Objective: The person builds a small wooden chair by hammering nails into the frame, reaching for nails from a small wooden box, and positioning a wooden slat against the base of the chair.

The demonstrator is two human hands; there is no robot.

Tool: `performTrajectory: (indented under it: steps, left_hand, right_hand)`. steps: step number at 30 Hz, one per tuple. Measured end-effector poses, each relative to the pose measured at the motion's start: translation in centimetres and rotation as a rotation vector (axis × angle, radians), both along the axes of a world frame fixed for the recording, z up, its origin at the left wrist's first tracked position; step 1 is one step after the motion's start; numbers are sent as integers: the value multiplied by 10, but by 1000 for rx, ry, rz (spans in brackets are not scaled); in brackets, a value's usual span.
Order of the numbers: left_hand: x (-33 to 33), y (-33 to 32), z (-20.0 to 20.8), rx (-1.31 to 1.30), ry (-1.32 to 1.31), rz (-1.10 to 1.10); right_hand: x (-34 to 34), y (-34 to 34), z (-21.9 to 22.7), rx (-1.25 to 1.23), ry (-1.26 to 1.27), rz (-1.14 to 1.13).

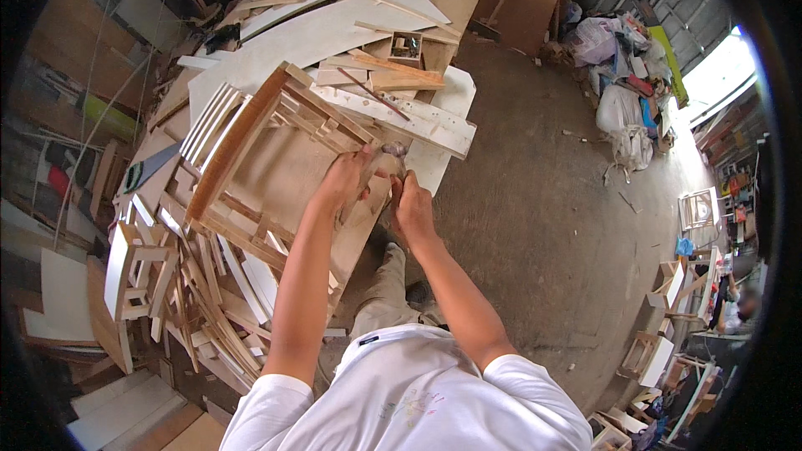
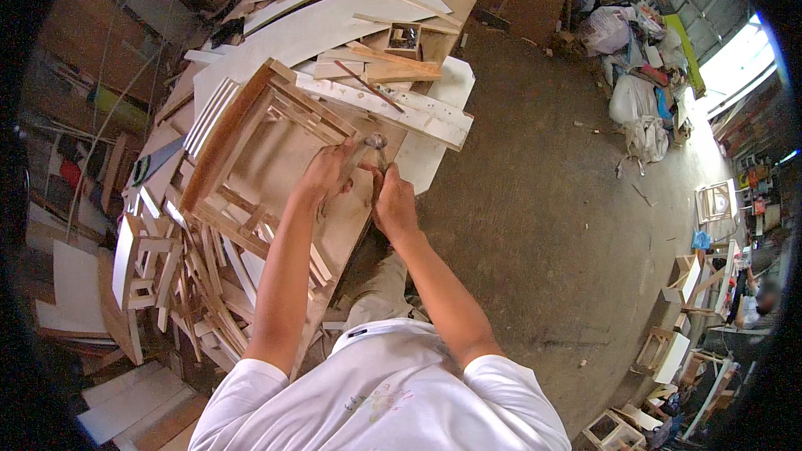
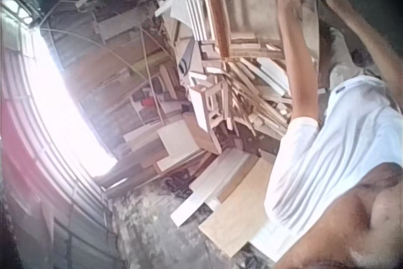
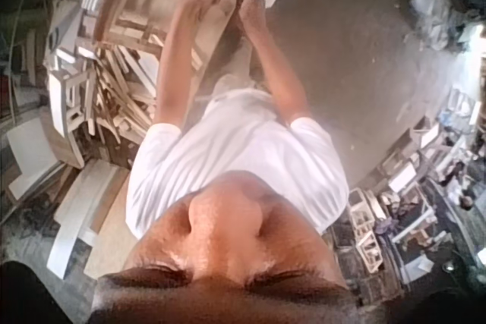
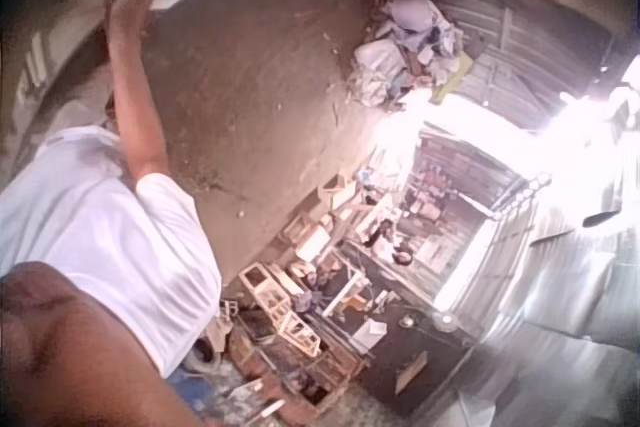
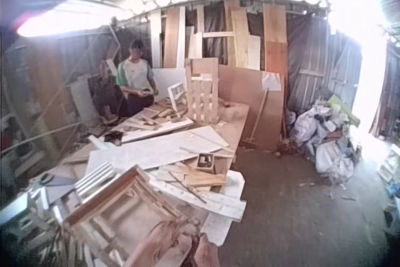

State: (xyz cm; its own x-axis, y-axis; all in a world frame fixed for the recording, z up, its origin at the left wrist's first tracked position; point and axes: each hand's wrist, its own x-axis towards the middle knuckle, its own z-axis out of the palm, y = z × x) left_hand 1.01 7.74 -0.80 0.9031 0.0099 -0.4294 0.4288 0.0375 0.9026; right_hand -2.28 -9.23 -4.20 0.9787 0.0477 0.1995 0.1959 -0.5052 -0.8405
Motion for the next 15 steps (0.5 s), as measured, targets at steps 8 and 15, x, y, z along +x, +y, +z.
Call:
performTrajectory:
  steps: [8, 15]
  left_hand:
    - [5, 7, -10, 4, 44, -62]
    - [0, 5, -4, 71, 66, -56]
  right_hand:
    - [5, -5, -14, -52, -90, 60]
    - [6, -3, -2, -65, -3, 67]
